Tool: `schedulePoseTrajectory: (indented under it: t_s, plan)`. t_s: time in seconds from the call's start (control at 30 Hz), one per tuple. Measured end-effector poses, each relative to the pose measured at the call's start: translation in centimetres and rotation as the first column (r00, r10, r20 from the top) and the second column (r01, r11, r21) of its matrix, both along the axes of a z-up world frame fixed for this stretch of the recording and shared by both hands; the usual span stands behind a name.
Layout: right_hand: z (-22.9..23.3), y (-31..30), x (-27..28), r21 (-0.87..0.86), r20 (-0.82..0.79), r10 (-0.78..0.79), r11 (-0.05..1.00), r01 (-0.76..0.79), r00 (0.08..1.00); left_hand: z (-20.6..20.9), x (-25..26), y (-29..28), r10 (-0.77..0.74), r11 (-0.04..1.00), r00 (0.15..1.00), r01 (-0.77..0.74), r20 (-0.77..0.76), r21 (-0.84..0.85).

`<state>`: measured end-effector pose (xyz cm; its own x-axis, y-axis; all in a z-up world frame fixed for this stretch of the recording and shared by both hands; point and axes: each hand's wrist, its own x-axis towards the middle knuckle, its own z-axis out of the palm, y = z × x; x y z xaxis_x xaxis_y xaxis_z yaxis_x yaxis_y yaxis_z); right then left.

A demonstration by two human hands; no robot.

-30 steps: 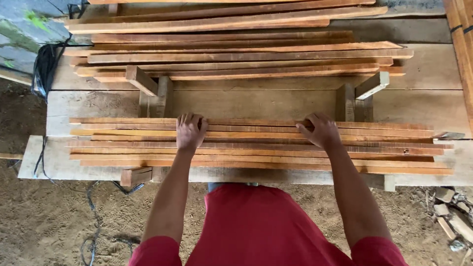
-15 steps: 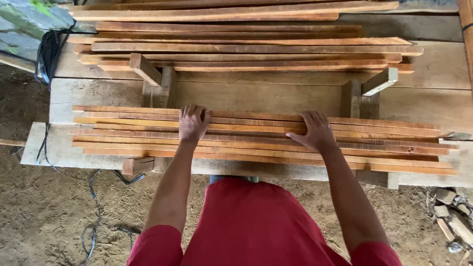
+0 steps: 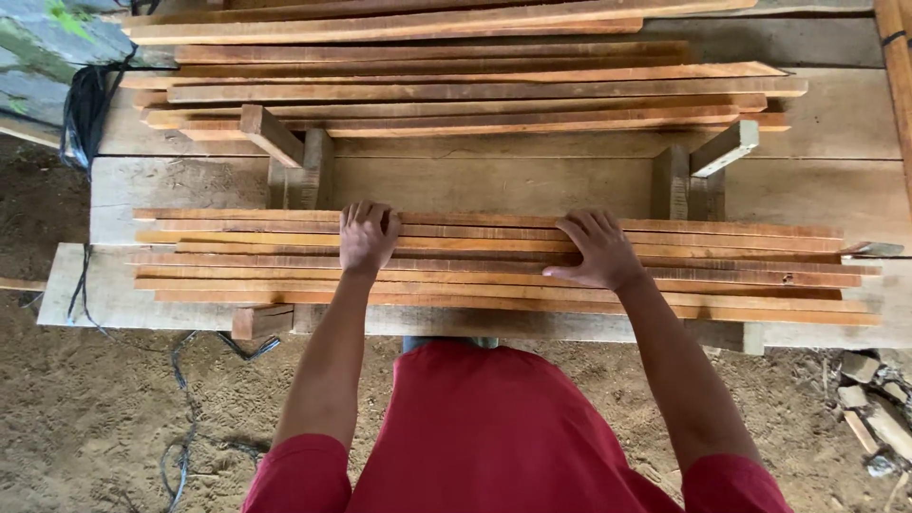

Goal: The person is organizing and stacking long wooden slats on a workbench and bundling them with ties.

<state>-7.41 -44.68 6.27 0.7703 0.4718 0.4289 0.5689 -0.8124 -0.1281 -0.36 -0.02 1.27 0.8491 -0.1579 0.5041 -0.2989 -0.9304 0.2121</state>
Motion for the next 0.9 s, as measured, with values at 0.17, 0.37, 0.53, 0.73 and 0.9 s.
schedulePoseTrajectory:
  t_s: [0.17,0.37,0.53,0.73,0.9]
  plan:
    - [-0.4,-0.2,0.0,0.019,-0.038,0.014,1.000,-0.013,0.999,-0.8,0.2,0.3,-0.015,1.000,0.999,0.014,-0.039,-0.028]
    - [-0.9,-0.4,0.2,0.067,0.021,-0.056,0.996,0.055,0.998,0.7,-0.3,-0.3,-0.041,0.999,0.999,0.041,0.024,-0.004]
    - [-3.5,-1.1,0.5,0.079,0.164,-0.128,0.990,0.116,0.978,1.7,-1.3,-0.6,-0.116,0.990,0.989,0.108,0.096,0.087]
    - [-1.7,-0.2,0.1,0.108,0.235,-0.148,0.986,0.126,0.961,2.1,-1.2,-0.6,-0.188,0.981,0.961,0.176,0.202,0.076]
    - [-0.3,0.6,-0.1,0.088,0.254,-0.153,0.987,0.135,0.955,1.8,-0.9,-0.3,-0.184,0.982,0.955,0.169,0.233,0.086]
